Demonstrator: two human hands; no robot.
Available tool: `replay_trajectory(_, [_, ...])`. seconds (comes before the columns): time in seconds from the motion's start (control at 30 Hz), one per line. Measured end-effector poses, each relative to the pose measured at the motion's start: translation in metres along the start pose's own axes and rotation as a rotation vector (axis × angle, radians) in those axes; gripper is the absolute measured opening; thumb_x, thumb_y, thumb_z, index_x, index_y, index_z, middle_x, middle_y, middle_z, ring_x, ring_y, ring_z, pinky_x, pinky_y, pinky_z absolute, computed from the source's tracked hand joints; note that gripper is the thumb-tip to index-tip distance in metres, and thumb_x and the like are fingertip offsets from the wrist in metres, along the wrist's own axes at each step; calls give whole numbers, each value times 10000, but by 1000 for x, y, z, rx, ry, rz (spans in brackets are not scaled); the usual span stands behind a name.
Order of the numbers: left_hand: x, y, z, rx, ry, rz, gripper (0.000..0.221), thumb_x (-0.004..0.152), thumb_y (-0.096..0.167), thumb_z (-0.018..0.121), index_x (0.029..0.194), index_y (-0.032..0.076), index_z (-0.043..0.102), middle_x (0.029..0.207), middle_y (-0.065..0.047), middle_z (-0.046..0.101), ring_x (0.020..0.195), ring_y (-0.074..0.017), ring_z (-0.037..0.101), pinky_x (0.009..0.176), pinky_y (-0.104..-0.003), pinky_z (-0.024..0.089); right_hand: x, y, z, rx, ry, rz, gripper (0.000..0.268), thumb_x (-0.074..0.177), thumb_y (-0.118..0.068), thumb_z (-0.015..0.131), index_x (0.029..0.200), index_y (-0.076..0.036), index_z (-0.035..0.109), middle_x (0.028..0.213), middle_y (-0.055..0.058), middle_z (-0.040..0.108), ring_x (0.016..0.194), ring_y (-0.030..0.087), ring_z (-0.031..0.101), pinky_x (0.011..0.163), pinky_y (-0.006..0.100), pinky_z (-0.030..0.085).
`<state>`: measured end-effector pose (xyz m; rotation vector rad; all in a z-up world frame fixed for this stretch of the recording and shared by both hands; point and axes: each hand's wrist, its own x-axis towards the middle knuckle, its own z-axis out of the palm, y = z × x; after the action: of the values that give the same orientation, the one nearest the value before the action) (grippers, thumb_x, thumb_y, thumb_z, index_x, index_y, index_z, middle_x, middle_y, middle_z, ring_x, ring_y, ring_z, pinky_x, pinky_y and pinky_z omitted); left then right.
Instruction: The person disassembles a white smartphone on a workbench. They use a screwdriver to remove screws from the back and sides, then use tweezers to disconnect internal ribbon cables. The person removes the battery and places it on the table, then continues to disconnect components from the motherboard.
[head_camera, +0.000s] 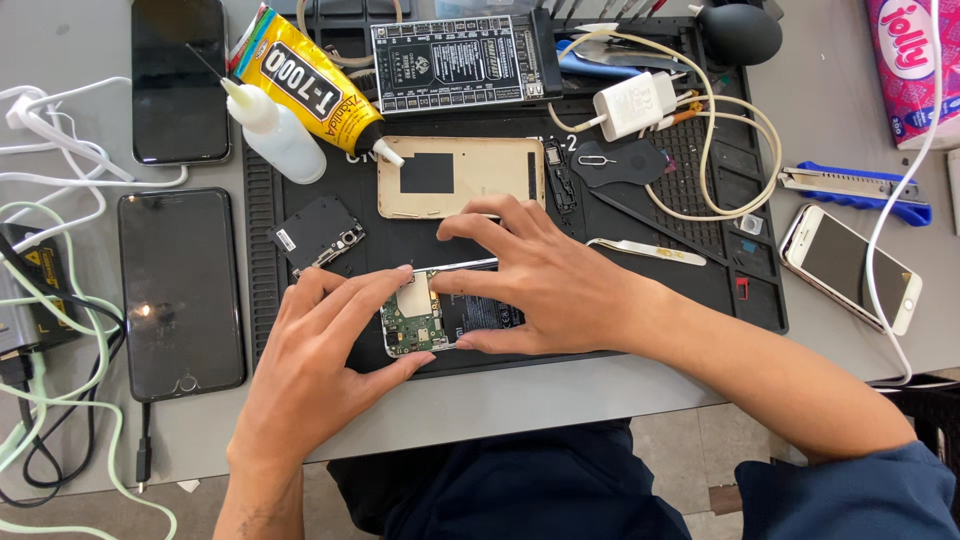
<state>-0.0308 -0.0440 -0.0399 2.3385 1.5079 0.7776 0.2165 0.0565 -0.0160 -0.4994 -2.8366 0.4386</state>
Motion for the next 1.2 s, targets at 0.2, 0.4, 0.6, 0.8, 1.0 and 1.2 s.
replay_trajectory(0.2, [2, 0, 0, 24, 27, 58, 475, 819, 363, 882, 1203, 151, 698, 1308, 34, 688, 914, -258, 533, 998, -468, 455, 15, 10, 6, 106, 30, -29, 106, 988, -203, 702, 1065, -155, 647, 1313, 125, 473, 1262, 376, 428, 985, 575, 472])
replay_trajectory(0.4, [1, 1, 0, 54, 30, 58, 316, 844, 361, 861, 1081, 193, 736, 1317, 57, 670, 926, -269, 521, 924, -486, 479, 32, 12, 13, 98, -32, -42, 132, 1036, -216, 616, 957, -122, 665, 1308, 115, 496, 1225, 362, 437, 939, 518, 477])
replay_trajectory(0.6, [1, 1, -1, 71, 8, 35, 301, 840, 379, 859, 1090, 240, 764, 1314, 65, 666, 933, -270, 499, 748, -490, 490, 32, 8, 12, -135, -5, -126, 252, 892, 51, 610, 1054, -140, 638, 1319, 144, 511, 1218, 367, 469, 840, 483, 495])
replay_trajectory(0.8, [1, 1, -2, 91, 9, 58, 290, 836, 368, 867, 1065, 223, 763, 1304, 59, 662, 936, -275, 504, 838, -506, 495, 31, 0, 5, -411, 56, -183, 167, 946, -84, 692, 1055, -208, 664, 1304, 93, 513, 1214, 317, 500, 858, 424, 503])
replay_trajectory(1.0, [2, 2, -2, 94, 10, 63, 282, 833, 363, 871, 1038, 206, 758, 1314, 49, 661, 946, -283, 517, 885, -521, 491, 31, -2, 6, -427, 76, -197, 27, 994, -156, 685, 990, -181, 676, 1284, 90, 527, 1189, 315, 515, 838, 417, 499])
replay_trajectory(1.2, [2, 1, -2, 82, 16, 55, 270, 831, 366, 874, 1022, 210, 764, 1298, 49, 666, 925, -285, 511, 839, -498, 484, 31, 3, 14, -380, 72, -188, 164, 949, -66, 648, 1077, -168, 633, 1274, 90, 523, 1199, 313, 495, 809, 414, 507])
